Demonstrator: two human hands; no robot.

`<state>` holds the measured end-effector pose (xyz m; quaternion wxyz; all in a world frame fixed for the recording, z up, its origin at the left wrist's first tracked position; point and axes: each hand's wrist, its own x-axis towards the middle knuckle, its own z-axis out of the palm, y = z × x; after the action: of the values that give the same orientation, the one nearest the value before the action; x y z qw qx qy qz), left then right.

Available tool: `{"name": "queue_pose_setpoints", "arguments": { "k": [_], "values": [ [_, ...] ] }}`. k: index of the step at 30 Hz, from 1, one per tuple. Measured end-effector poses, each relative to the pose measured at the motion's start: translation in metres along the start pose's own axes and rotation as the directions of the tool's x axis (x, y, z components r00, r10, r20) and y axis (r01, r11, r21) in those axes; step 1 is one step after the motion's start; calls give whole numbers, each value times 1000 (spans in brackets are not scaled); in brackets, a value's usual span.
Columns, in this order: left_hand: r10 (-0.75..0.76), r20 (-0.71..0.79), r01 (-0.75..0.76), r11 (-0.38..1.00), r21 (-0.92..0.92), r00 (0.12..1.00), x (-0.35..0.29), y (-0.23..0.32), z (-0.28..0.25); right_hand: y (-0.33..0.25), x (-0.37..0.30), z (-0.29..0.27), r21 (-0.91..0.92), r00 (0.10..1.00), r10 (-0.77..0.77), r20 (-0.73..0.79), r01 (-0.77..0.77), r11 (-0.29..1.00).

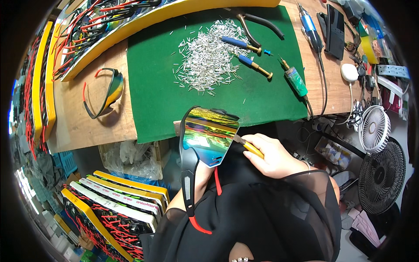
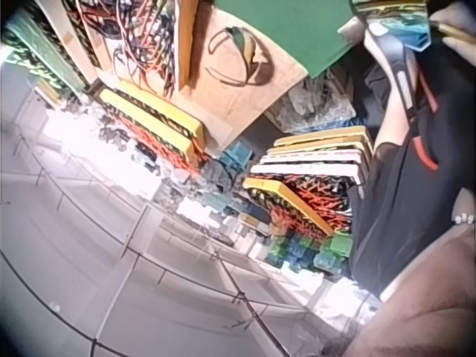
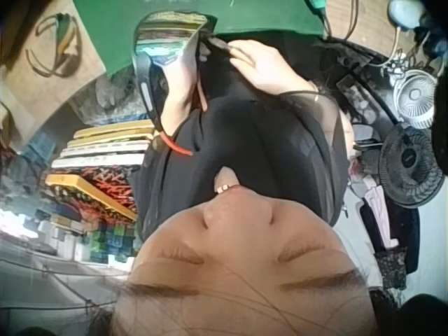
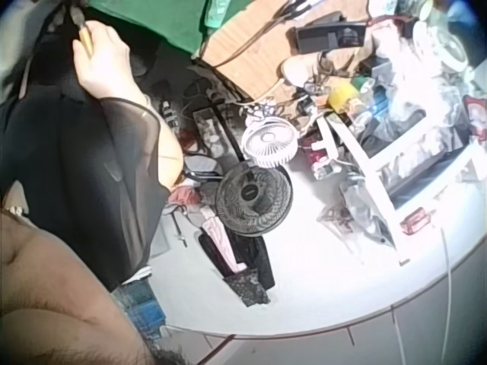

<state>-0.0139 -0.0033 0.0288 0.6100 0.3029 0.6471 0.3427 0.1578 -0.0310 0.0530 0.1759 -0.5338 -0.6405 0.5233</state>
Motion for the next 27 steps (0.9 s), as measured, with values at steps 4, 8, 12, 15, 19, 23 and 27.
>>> {"name": "queue_pose_setpoints", "arguments": {
  "k": [4, 8, 12, 15, 19, 23, 27],
  "values": [
    [-75, 64, 85, 980, -180, 995, 5, -12, 5, -1, -9, -2, -31, 997, 10, -71, -12, 999],
    [-66, 70, 86, 937, -339, 995, 3, -20, 2, -1, -11, -2, 208, 997, 81, -17, -75, 975],
    [65, -141, -70, 997, -30, 988, 16, -11, -7, -1, -19, 1, -190, 988, -55, -148, 26, 981],
    [224, -349, -340, 885, -317, 910, 39, 33, -55, 19, -43, -1, -383, 962, -98, -256, -8, 924],
    [153, 35, -130, 924, -359, 988, 13, 45, -25, 21, -45, -2, -297, 993, 120, 23, -108, 949],
    [135, 39, -112, 927, -359, 990, 24, 40, -30, 17, -38, -29, -441, 997, 71, -8, -68, 895],
    [173, 103, -133, 941, -310, 980, 23, 36, -28, 9, -13, -73, -230, 990, -87, -109, 60, 971]
  ]
}}
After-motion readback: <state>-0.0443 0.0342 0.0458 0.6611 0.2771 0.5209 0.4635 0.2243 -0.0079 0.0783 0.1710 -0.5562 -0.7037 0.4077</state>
